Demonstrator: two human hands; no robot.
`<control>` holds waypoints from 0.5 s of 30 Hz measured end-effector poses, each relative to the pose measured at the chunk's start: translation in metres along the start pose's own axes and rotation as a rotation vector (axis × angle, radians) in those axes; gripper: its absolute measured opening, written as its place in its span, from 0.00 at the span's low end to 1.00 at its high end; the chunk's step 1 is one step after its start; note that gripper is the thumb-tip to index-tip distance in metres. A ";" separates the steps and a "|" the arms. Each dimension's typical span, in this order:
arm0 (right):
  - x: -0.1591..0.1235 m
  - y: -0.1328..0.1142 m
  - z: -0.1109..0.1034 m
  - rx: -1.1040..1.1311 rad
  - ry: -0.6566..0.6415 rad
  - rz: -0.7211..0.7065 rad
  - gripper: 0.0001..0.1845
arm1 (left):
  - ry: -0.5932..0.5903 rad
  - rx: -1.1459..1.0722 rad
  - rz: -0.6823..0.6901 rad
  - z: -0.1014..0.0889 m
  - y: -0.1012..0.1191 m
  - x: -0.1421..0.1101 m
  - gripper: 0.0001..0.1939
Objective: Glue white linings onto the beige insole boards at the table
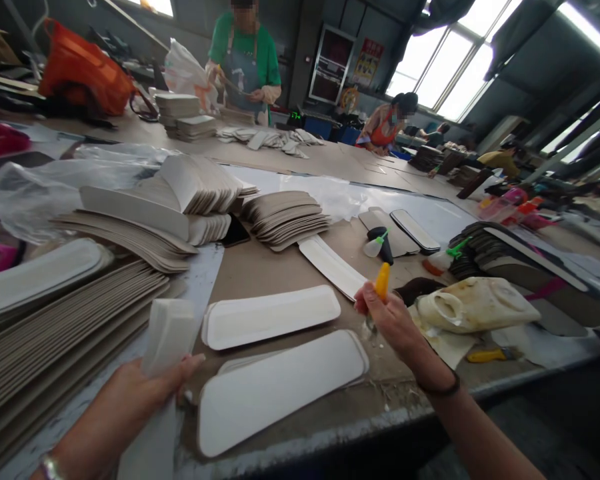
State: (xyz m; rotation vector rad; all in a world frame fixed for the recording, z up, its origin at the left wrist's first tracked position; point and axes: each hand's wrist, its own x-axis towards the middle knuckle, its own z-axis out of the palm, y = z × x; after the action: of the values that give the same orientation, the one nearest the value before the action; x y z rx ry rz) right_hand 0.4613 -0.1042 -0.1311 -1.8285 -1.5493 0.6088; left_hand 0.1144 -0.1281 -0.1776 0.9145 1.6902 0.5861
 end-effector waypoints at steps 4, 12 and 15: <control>-0.036 -0.026 0.000 0.173 -0.066 0.031 0.33 | -0.113 0.088 -0.048 -0.002 -0.010 -0.023 0.30; -0.089 -0.056 0.072 0.628 -0.185 0.196 0.30 | -0.123 -0.072 -0.059 0.019 -0.012 -0.049 0.28; -0.097 -0.066 0.095 0.714 -0.306 0.240 0.26 | -0.206 -0.195 -0.065 0.018 -0.016 -0.050 0.29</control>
State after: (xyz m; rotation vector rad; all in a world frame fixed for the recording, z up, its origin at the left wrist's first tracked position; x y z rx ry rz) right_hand 0.3307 -0.1764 -0.1534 -1.4033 -1.0740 1.4009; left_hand 0.1334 -0.1794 -0.1669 0.7510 1.4452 0.5812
